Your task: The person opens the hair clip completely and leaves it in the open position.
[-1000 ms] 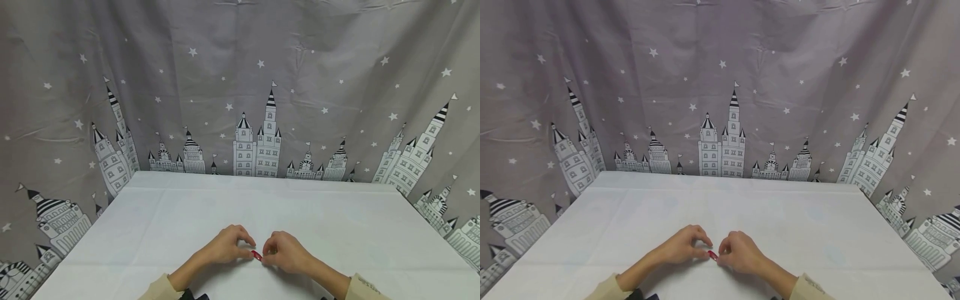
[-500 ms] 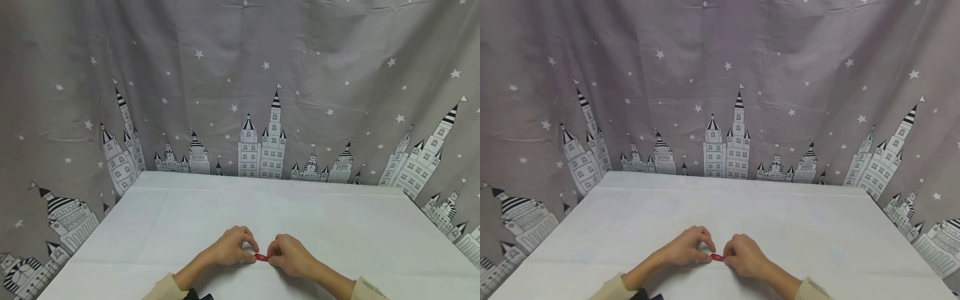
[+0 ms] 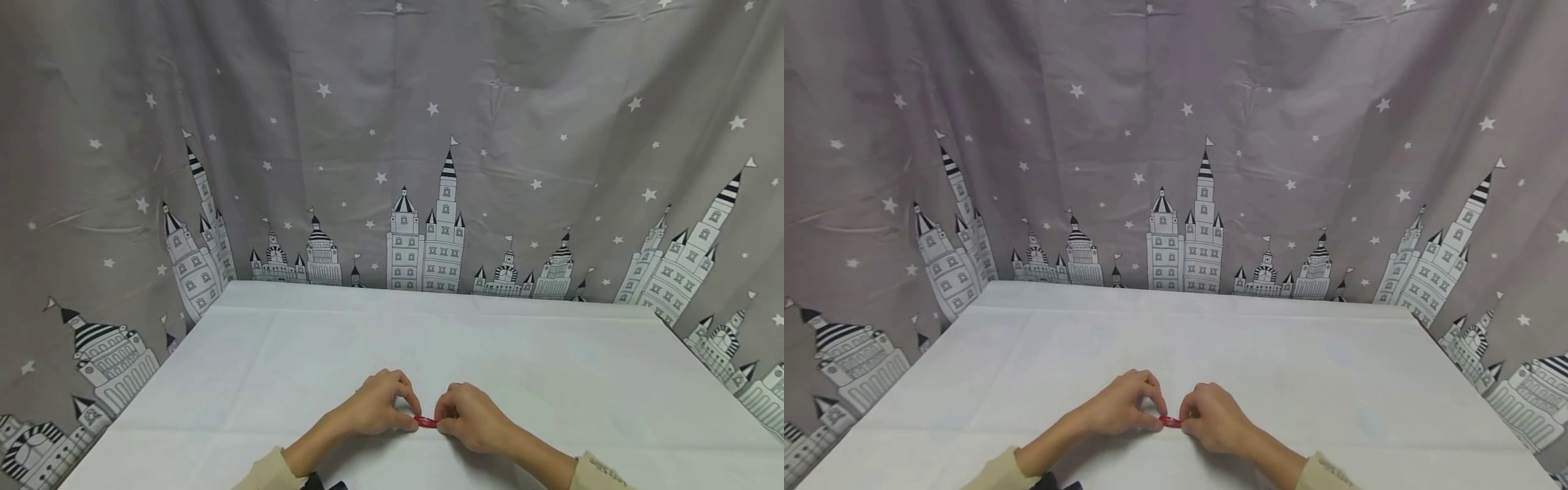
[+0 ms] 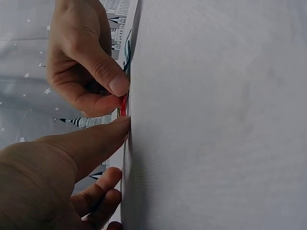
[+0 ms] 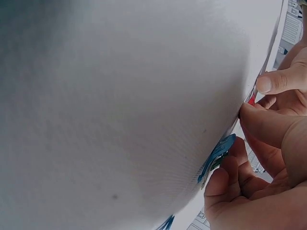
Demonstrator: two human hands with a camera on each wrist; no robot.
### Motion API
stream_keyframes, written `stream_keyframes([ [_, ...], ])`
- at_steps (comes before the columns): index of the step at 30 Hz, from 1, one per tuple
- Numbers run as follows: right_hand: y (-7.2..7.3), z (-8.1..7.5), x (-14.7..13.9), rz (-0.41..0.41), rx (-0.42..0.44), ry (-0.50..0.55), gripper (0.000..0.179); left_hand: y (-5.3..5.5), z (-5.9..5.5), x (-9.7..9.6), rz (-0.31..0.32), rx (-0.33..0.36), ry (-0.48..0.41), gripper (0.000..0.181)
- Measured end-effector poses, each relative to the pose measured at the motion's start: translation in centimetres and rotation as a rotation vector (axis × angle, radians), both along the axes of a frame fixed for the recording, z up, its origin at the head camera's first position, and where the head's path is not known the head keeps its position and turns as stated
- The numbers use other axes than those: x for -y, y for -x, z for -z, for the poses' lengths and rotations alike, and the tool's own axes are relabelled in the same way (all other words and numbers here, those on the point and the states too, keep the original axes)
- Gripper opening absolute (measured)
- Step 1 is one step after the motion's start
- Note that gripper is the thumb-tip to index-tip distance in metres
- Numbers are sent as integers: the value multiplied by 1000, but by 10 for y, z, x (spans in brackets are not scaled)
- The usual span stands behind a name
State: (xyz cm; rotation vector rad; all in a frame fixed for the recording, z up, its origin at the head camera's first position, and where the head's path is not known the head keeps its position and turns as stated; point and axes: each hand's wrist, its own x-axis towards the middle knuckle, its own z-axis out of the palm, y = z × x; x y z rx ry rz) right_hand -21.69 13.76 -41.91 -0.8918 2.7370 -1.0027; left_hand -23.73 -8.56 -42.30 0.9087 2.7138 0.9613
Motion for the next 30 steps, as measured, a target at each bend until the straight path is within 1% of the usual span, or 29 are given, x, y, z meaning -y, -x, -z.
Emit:
stream_keyframes([
  [4, 0, -1, 0, -2, -12, -5, 11, -2, -2, -2, -3, -15, 14, 12],
  [13, -1, 0, 0, -6, -18, -1, 11, -6, -3, -4, -15, -12, 18, 11],
  [21, -1, 0, 1, -3, -18, 6, 13, -6, -2, -4, -18, -29, 8, 12],
  [30, -2, -1, 0, -10, -11, 1, 13, -5, -2, -4, -16, -20, -13, 13],
])
